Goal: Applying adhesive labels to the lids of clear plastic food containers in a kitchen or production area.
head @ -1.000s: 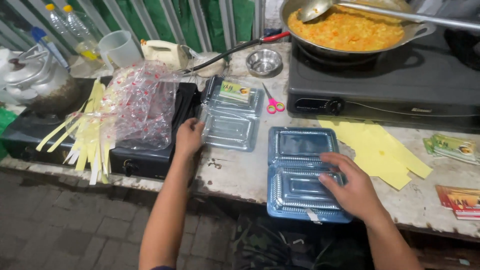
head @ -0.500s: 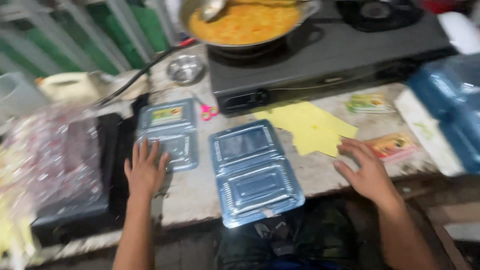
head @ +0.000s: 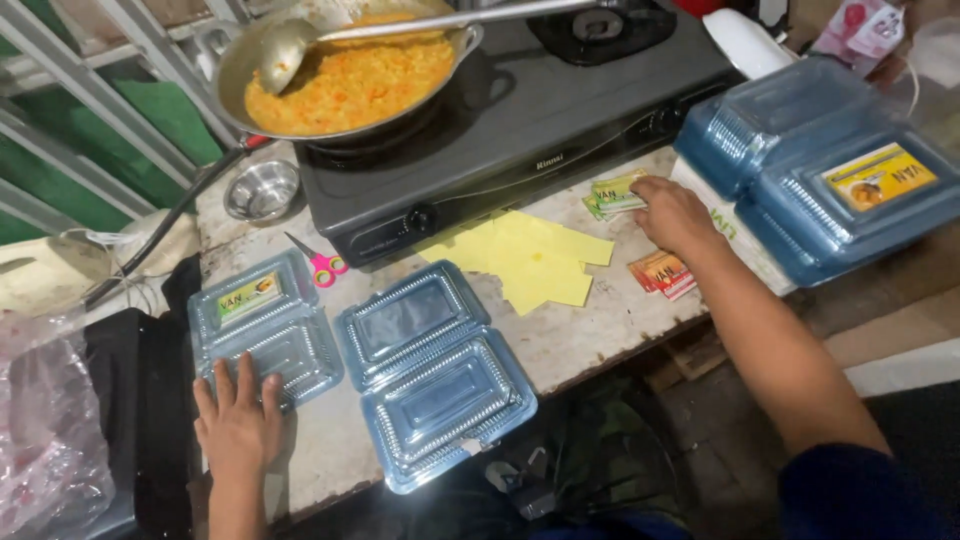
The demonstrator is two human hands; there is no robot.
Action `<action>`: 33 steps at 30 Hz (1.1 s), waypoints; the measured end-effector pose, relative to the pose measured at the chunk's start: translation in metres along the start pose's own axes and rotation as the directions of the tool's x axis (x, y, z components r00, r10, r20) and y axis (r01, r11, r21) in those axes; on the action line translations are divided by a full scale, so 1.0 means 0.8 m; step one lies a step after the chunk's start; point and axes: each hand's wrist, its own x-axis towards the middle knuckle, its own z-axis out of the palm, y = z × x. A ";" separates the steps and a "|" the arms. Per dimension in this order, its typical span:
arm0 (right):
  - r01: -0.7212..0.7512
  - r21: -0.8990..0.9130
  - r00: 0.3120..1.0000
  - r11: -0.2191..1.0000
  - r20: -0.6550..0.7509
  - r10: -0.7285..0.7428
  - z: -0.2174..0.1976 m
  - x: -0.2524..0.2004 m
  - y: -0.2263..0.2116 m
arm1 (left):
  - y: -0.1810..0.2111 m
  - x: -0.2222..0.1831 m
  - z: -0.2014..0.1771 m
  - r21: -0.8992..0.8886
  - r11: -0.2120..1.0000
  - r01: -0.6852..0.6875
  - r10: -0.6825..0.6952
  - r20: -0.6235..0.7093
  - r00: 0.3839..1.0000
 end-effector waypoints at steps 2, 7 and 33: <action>0.056 -0.166 0.998 0.985 0.046 -0.049 0.010 0.021 0.019 | -0.003 -0.001 0.001 -0.008 1.000 0.010 -0.010 0.013 1.000; -0.008 -0.117 0.997 0.993 0.075 0.017 -0.029 -0.002 -0.010 | 0.007 -0.006 -0.012 -0.008 0.999 0.046 -0.045 0.054 0.998; 0.197 0.936 0.939 0.292 -0.095 -0.331 0.099 0.021 -0.355 | 0.162 0.089 0.011 -0.779 0.222 -0.586 0.394 -0.478 0.785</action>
